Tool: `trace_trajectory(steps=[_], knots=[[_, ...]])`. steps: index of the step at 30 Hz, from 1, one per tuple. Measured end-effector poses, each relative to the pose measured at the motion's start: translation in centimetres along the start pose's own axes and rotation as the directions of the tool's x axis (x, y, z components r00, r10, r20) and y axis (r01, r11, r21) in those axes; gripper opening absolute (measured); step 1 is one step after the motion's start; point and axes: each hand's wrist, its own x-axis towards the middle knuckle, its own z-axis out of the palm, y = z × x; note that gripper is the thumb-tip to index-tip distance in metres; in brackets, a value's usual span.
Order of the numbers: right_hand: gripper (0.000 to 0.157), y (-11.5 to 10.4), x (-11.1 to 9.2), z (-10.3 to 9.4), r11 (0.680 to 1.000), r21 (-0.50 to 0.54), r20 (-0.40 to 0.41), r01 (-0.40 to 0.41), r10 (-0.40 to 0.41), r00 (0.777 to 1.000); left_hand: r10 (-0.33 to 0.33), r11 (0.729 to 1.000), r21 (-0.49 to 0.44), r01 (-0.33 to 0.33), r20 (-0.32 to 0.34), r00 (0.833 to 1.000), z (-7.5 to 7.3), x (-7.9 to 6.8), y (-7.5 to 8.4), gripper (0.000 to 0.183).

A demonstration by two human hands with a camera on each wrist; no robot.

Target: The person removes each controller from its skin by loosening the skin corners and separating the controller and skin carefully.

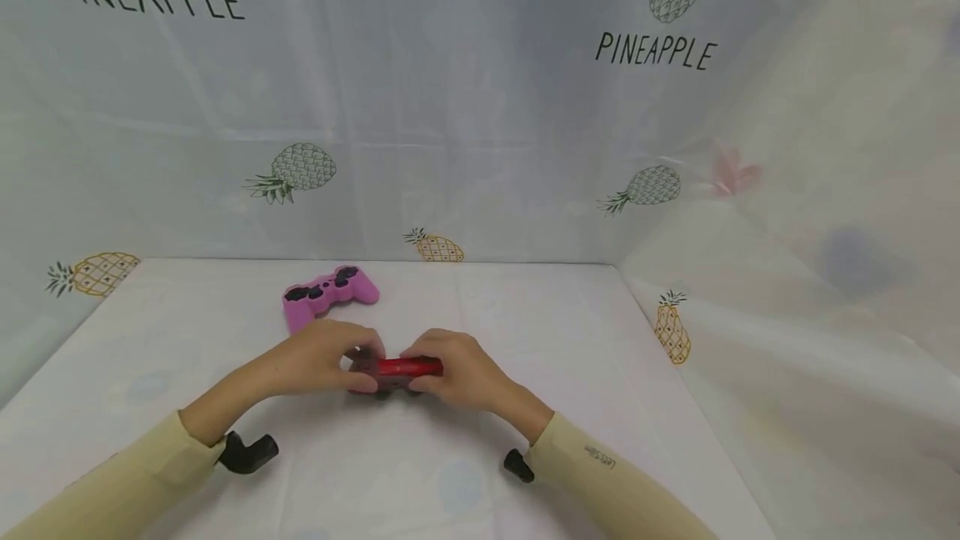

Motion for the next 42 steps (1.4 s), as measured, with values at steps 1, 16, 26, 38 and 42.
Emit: trace_trajectory(steps=[1,16,26,38,42], knots=[[0.035,0.2,-0.1,-0.2,1.0,0.006,0.006,0.009,-0.009,1.0,0.003,1.0,-0.01,-0.003,0.006,1.0,0.0,0.0,0.1,0.026],[0.034,0.7,-0.3,-1.9,0.995,-0.002,0.095,0.103,-0.103,0.99,0.066,0.972,-0.233,-0.035,0.125,0.99,0.2,0.5,-0.4,0.036],[0.035,0.7,0.2,-2.2,0.987,-0.02,0.121,0.159,-0.156,0.98,0.186,0.939,-0.318,-0.129,0.157,0.97,0.2,1.1,-1.4,0.028],[0.036,0.9,0.1,-2.4,0.989,-0.031,0.154,0.142,-0.135,0.979,0.199,0.96,-0.226,-0.164,0.141,0.97,0.7,1.6,-1.8,0.019],[0.036,0.9,0.2,-2.5,0.984,-0.043,0.158,0.175,-0.166,0.973,0.215,0.964,-0.191,-0.184,0.156,0.964,0.5,1.9,-1.9,0.016]])
